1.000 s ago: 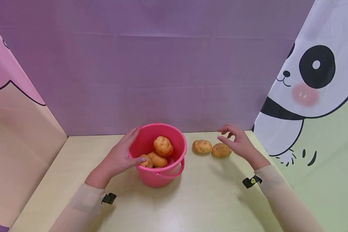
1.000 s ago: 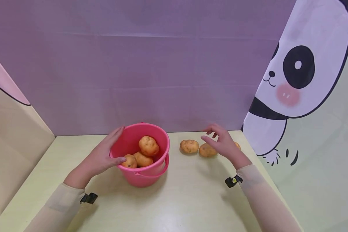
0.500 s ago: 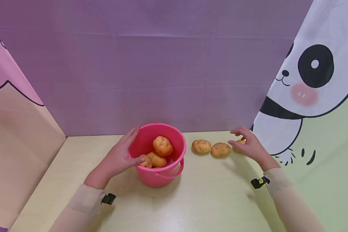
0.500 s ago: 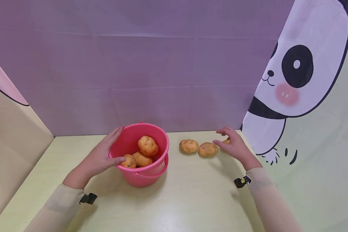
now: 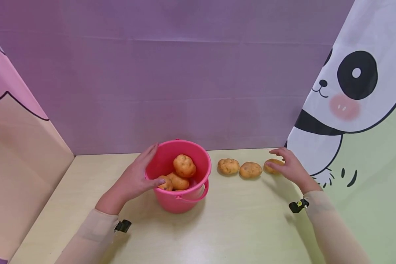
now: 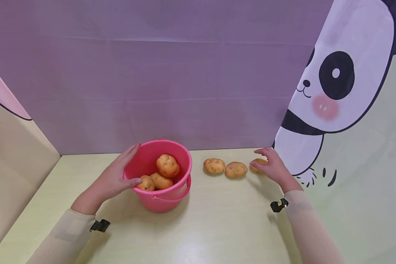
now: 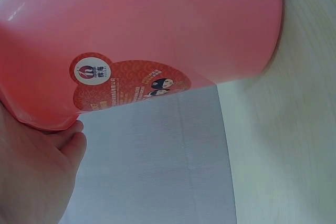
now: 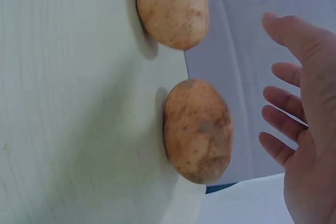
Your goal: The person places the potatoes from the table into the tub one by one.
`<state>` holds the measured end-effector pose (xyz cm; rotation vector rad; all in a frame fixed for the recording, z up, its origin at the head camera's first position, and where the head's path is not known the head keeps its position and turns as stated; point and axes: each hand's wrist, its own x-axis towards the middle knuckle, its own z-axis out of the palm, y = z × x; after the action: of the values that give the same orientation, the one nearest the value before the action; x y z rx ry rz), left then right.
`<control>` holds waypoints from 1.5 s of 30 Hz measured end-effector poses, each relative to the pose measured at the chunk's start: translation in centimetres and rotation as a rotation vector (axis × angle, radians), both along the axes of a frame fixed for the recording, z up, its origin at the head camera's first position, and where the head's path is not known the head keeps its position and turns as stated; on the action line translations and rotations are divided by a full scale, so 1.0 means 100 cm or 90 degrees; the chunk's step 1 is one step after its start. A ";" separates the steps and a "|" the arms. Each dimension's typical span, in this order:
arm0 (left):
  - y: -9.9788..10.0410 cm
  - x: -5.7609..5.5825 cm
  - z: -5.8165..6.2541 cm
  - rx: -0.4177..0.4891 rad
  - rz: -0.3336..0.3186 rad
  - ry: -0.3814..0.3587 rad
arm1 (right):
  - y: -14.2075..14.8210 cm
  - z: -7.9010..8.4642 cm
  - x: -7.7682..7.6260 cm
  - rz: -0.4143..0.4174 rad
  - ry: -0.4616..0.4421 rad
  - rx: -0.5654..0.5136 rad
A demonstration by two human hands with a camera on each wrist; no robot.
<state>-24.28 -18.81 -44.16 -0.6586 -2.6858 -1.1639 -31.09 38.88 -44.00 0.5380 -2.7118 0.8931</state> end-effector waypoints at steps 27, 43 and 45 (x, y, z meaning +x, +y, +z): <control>0.000 0.000 -0.001 0.012 -0.001 -0.005 | 0.029 -0.032 -0.024 -0.045 -0.111 -0.001; 0.000 0.001 0.000 0.009 0.000 -0.008 | 0.027 -0.042 -0.028 -0.055 -0.151 0.001; 0.000 0.001 0.000 0.008 0.001 -0.008 | 0.026 -0.042 -0.027 -0.053 -0.149 0.001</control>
<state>-24.20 -18.80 -44.15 -0.6486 -2.6869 -1.1879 -33.76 41.47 -48.18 0.3351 -2.9188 0.9873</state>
